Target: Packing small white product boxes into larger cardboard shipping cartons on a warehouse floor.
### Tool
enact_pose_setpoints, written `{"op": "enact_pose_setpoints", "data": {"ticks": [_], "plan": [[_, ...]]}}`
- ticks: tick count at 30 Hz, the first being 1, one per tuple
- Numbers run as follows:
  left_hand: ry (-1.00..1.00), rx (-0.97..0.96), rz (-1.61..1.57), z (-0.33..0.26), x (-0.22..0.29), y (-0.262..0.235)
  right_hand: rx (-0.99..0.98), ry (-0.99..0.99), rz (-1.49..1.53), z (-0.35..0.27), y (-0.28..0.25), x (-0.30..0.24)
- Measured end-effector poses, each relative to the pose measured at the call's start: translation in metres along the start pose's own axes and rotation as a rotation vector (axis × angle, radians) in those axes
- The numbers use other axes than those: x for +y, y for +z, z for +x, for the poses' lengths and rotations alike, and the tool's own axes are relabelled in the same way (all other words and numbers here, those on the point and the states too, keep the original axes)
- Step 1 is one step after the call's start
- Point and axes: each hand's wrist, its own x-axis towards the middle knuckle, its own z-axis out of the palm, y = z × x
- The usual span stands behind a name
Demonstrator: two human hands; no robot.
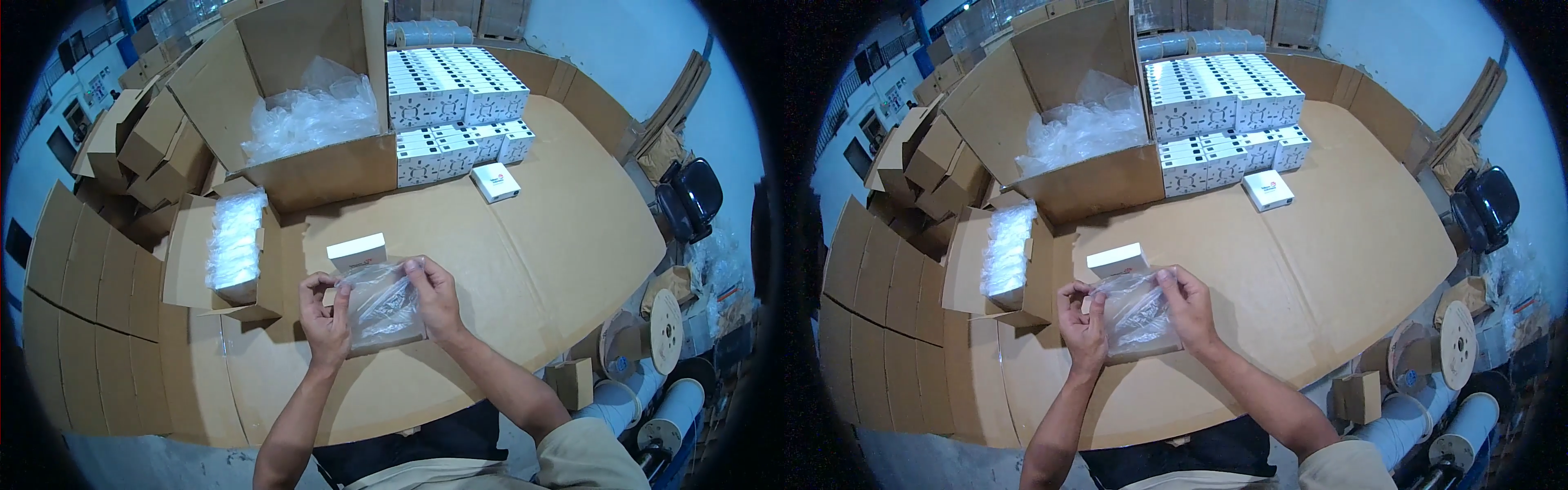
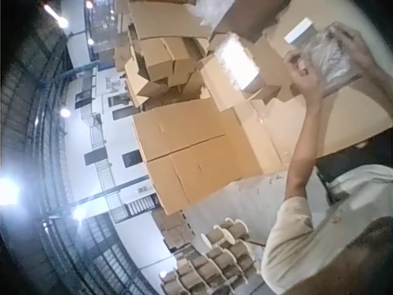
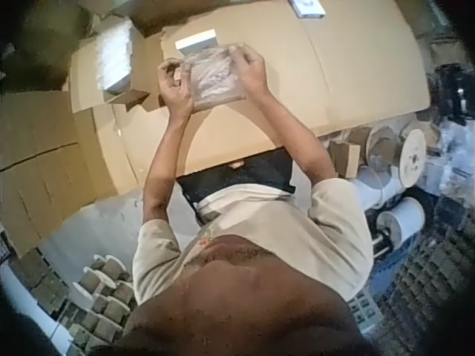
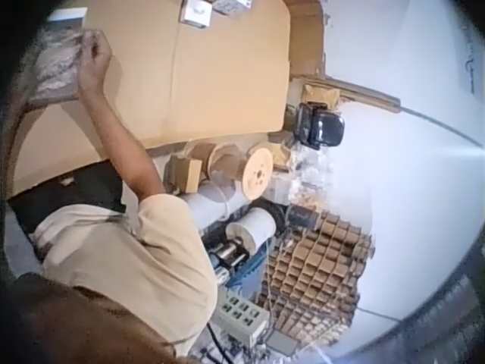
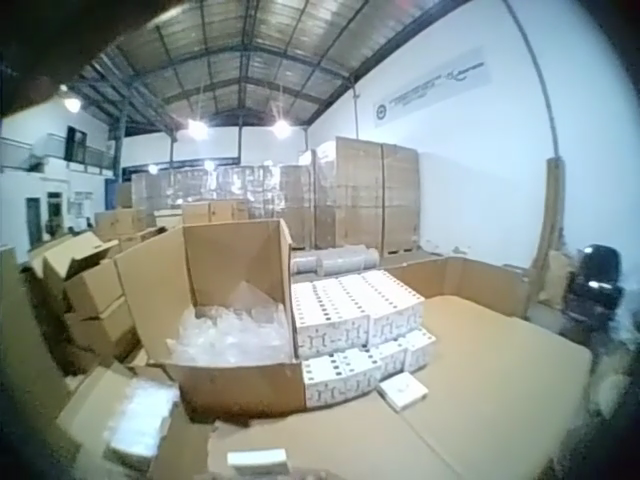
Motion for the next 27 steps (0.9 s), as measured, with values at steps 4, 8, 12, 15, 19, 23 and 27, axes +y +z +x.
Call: {"op": "enact_pose_setpoints", "data": {"ticks": [4,8,12,15,19,23,27], "plan": [[0.017,0.039,0.013,0.001,0.0,0.001,0.038,0.016,0.2,0.002,0.004,0.004],[0.076,0.139,0.074,0.001,-0.005,-0.006,0.047,-0.051,-0.001,-0.008,0.019,-0.004],[0.022,0.163,0.005,0.001,-0.001,-0.007,0.055,-0.127,-0.438,-0.016,0.027,-0.003],[0.031,0.246,0.044,0.008,-0.003,-0.016,0.048,-0.177,-0.49,-0.012,0.025,0.002],[-0.041,0.274,-0.123,0.009,0.001,-0.018,0.099,-0.255,-0.48,-0.01,0.024,0.004],[-0.238,0.127,-0.313,-0.004,0.003,-0.008,0.168,-0.282,-0.506,-0.01,0.022,0.002],[-0.211,0.021,0.054,-0.01,-0.001,-0.001,0.148,-0.254,-0.551,-0.014,0.02,0.002]]}}
